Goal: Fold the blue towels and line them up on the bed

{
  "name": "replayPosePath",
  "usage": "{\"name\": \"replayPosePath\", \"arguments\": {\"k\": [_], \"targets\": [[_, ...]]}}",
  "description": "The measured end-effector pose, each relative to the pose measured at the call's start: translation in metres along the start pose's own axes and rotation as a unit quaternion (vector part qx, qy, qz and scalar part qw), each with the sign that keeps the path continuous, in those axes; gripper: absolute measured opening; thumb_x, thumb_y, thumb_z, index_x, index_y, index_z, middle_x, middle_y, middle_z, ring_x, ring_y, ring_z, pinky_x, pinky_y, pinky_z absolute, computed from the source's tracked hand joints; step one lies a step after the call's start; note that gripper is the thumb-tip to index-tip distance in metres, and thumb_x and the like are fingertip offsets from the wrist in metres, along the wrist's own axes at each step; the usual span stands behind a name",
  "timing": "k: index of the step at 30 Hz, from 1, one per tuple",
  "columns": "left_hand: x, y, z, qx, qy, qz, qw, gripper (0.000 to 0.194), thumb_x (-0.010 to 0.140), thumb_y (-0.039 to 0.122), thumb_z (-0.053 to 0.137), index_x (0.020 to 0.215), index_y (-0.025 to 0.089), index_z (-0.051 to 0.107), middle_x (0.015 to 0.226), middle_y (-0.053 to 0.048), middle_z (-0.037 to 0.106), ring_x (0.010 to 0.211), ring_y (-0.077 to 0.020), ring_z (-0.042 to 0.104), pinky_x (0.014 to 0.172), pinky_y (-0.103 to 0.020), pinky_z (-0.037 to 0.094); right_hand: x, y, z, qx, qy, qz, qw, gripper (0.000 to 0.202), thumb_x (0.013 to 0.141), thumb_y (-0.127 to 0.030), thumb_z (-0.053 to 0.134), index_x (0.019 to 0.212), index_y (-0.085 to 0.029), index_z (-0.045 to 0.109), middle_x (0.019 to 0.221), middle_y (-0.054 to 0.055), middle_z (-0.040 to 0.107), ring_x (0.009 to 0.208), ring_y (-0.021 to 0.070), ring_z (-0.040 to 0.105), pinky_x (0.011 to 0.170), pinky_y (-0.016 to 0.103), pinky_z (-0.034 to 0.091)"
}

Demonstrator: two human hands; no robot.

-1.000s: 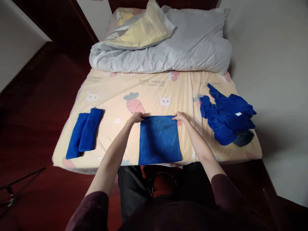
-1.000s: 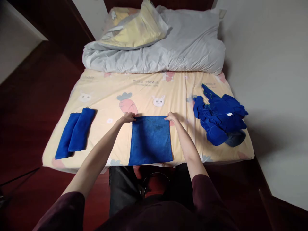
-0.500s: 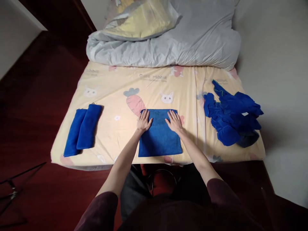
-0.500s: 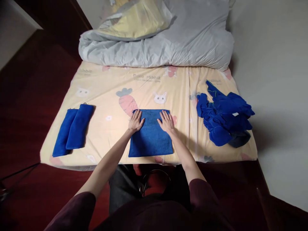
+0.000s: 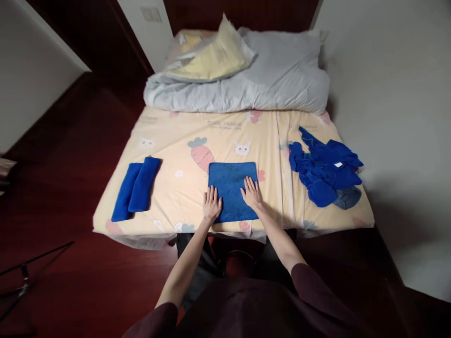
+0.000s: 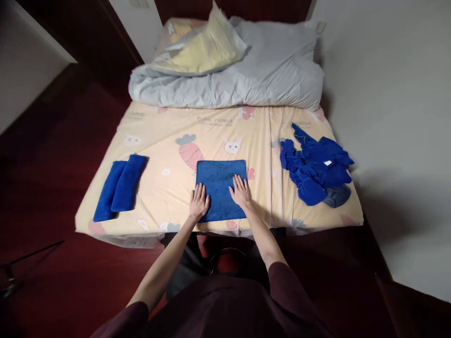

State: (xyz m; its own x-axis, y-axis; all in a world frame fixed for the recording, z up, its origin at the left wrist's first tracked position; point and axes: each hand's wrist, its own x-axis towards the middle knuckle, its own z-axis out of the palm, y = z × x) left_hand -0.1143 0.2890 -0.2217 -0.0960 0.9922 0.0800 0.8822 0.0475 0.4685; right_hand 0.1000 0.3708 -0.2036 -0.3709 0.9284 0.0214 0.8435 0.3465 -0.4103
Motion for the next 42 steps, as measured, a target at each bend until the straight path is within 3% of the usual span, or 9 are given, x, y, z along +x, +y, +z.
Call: {"name": "replayPosePath", "arguments": {"k": [3, 7, 12, 15, 21, 24, 27, 32, 42], "targets": [[-0.026, 0.007, -0.002, 0.009, 0.008, 0.005, 1.0, 0.067, 0.103, 0.038, 0.035, 0.164, 0.009, 0.03, 0.17, -0.017, 0.022, 0.161, -0.0286, 0.01, 0.131, -0.051, 0.007, -0.021, -0.016, 0.003, -0.007, 0.018, -0.004, 1.0, 0.063, 0.107, -0.039, 0.033, 0.162, -0.008, 0.033, 0.17, 0.015, 0.022, 0.161, 0.0282, 0.014, 0.131, 0.055, 0.008], [-0.066, 0.007, 0.004, 0.013, 0.019, 0.036, 0.999, 0.067, 0.103, 0.039, 0.037, 0.165, 0.014, 0.029, 0.17, -0.015, 0.026, 0.16, -0.0274, 0.016, 0.131, -0.05, 0.011, -0.077, -0.019, 0.013, -0.007, 0.012, -0.051, 0.999, 0.063, 0.106, -0.043, 0.036, 0.164, -0.02, 0.031, 0.17, 0.009, 0.026, 0.16, 0.0251, 0.018, 0.131, 0.051, 0.013], [-0.105, -0.023, 0.011, -0.003, 0.044, 0.019, 0.999, 0.067, 0.103, 0.041, 0.036, 0.161, 0.008, 0.033, 0.168, -0.02, 0.027, 0.158, -0.032, 0.022, 0.129, -0.057, 0.019, -0.132, 0.026, 0.017, -0.007, 0.078, 0.03, 0.997, 0.063, 0.104, -0.042, 0.037, 0.16, -0.014, 0.039, 0.169, 0.013, 0.028, 0.159, 0.0297, 0.025, 0.129, 0.055, 0.018], [-0.134, -0.046, 0.015, -0.029, 0.034, 0.009, 0.999, 0.067, 0.101, 0.038, 0.04, 0.159, 0.006, 0.036, 0.167, -0.022, 0.029, 0.158, -0.0341, 0.023, 0.127, -0.058, 0.022, -0.163, 0.052, 0.021, 0.043, 0.126, 0.043, 0.99, 0.059, 0.1, -0.037, 0.041, 0.153, -0.012, 0.051, 0.163, 0.016, 0.041, 0.155, 0.0313, 0.034, 0.126, 0.056, 0.029], [-0.196, -0.084, 0.01, -0.175, 0.003, 0.038, 0.984, 0.061, 0.094, 0.027, 0.046, 0.154, 0.018, 0.046, 0.166, -0.013, 0.037, 0.156, -0.0266, 0.03, 0.126, -0.049, 0.032, -0.229, 0.076, 0.03, 0.193, 0.229, 0.061, 0.952, 0.045, 0.093, -0.029, 0.046, 0.13, -0.016, 0.069, 0.137, 0.017, 0.067, 0.133, 0.0298, 0.061, 0.115, 0.051, 0.048], [-0.192, -0.086, -0.006, -0.236, 0.003, -0.03, 0.971, 0.052, 0.093, 0.033, 0.048, 0.143, 0.02, 0.057, 0.151, -0.014, 0.057, 0.142, -0.0272, 0.053, 0.119, -0.047, 0.042, -0.232, 0.077, 0.021, 0.247, 0.23, 0.104, 0.936, 0.04, 0.09, -0.031, 0.051, 0.12, -0.016, 0.072, 0.125, 0.018, 0.073, 0.118, 0.0315, 0.07, 0.107, 0.052, 0.054], [-0.165, -0.075, -0.022, -0.295, -0.004, -0.118, 0.948, 0.051, 0.092, 0.042, 0.054, 0.137, 0.018, 0.06, 0.121, -0.013, 0.075, 0.114, -0.0276, 0.071, 0.103, -0.044, 0.054, -0.213, 0.072, 0.012, 0.32, 0.216, 0.133, 0.913, 0.034, 0.086, -0.032, 0.056, 0.111, -0.016, 0.074, 0.117, 0.018, 0.076, 0.106, 0.0314, 0.075, 0.098, 0.051, 0.059], [-0.125, -0.049, -0.026, -0.377, -0.059, -0.228, 0.896, 0.053, 0.081, 0.045, 0.071, 0.122, 0.012, 0.064, 0.071, -0.005, 0.072, 0.07, -0.0231, 0.071, 0.072, -0.035, 0.057, -0.178, 0.062, 0.013, 0.4, 0.172, 0.149, 0.888, 0.03, 0.076, -0.027, 0.067, 0.104, -0.018, 0.073, 0.112, 0.017, 0.078, 0.108, 0.0306, 0.075, 0.099, 0.049, 0.06], [-0.105, -0.043, -0.024, -0.391, -0.06, -0.265, 0.88, 0.034, 0.077, 0.048, 0.076, 0.086, 0.018, 0.061, 0.07, -0.005, 0.071, 0.064, -0.0177, 0.069, 0.063, -0.027, 0.053, -0.155, 0.065, 0.016, 0.427, 0.096, 0.138, 0.889, 0.055, 0.07, -0.019, 0.07, 0.124, -0.02, 0.065, 0.103, 0.009, 0.074, 0.078, 0.0178, 0.075, 0.079, 0.036, 0.063]]}}
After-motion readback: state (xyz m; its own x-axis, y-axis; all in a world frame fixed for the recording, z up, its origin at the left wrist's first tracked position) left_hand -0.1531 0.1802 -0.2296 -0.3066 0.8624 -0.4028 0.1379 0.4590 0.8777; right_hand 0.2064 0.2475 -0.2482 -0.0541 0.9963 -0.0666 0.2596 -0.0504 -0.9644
